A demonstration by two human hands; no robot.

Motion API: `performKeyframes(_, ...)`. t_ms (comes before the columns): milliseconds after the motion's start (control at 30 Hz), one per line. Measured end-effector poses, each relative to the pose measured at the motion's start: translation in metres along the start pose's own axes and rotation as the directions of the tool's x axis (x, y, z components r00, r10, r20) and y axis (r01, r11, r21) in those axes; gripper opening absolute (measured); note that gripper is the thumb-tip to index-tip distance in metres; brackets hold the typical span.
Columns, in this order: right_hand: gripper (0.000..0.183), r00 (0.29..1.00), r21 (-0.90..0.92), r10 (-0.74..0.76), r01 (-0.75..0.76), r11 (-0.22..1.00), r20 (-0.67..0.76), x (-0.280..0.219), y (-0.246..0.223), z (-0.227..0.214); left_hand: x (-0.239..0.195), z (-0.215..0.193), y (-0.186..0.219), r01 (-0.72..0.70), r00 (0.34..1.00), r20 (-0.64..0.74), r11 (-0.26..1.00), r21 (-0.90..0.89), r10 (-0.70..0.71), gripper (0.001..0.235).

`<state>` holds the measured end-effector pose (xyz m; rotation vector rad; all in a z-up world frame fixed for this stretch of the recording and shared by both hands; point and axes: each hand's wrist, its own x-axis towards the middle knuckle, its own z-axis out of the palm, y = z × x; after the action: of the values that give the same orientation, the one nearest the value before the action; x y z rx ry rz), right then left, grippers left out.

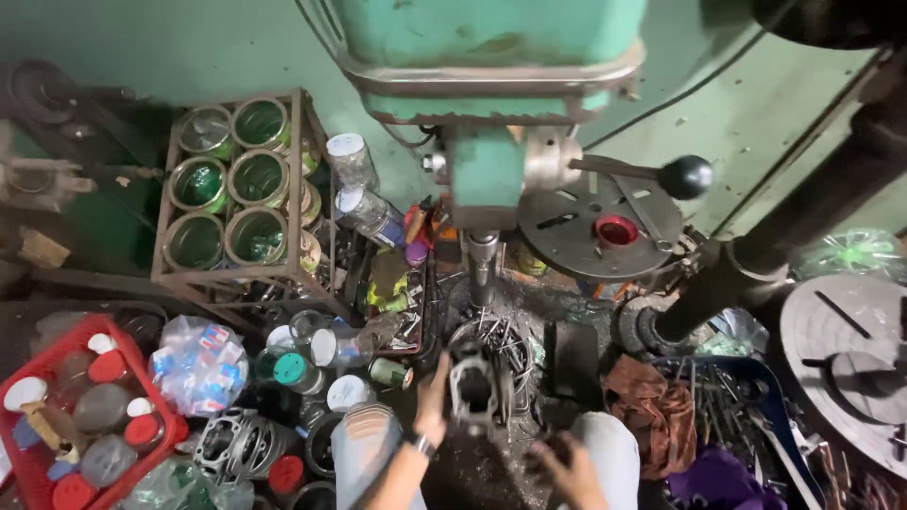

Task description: The person clamps a motorcycle engine cylinder onto a drill press table and operates the machine to bore the cylinder, turning the feed handle and steadying the part. They use a wrench to adjust the setup and reposition the cylinder during machining.

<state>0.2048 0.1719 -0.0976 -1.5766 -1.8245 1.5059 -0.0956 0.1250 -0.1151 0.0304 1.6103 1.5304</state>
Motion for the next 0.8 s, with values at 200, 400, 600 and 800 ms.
performKeyframes(200,0.022,0.912,-0.165,-0.377,0.352,0.921,-0.161,0.009,-0.235,-0.051,0.023,0.052,0.106,0.015,0.99,0.139,0.977,-0.213,0.015,0.07)
performKeyframes(400,0.03,0.498,-0.332,-0.867,0.818,0.469,0.003,0.073,-0.344,-0.027,0.057,0.077,0.116,-0.086,0.985,0.128,0.967,-0.238,0.12,0.062)
performKeyframes(600,0.03,0.703,-0.293,-0.711,0.683,0.669,0.014,0.08,-0.36,-0.023,0.063,0.075,0.114,-0.215,0.966,0.121,0.97,-0.112,0.228,0.06)
performKeyframes(800,0.034,0.729,-0.38,-0.685,0.634,0.673,0.003,0.095,-0.346,-0.019,0.055,0.08,0.121,-0.14,0.971,0.152,0.953,-0.269,0.186,0.054)
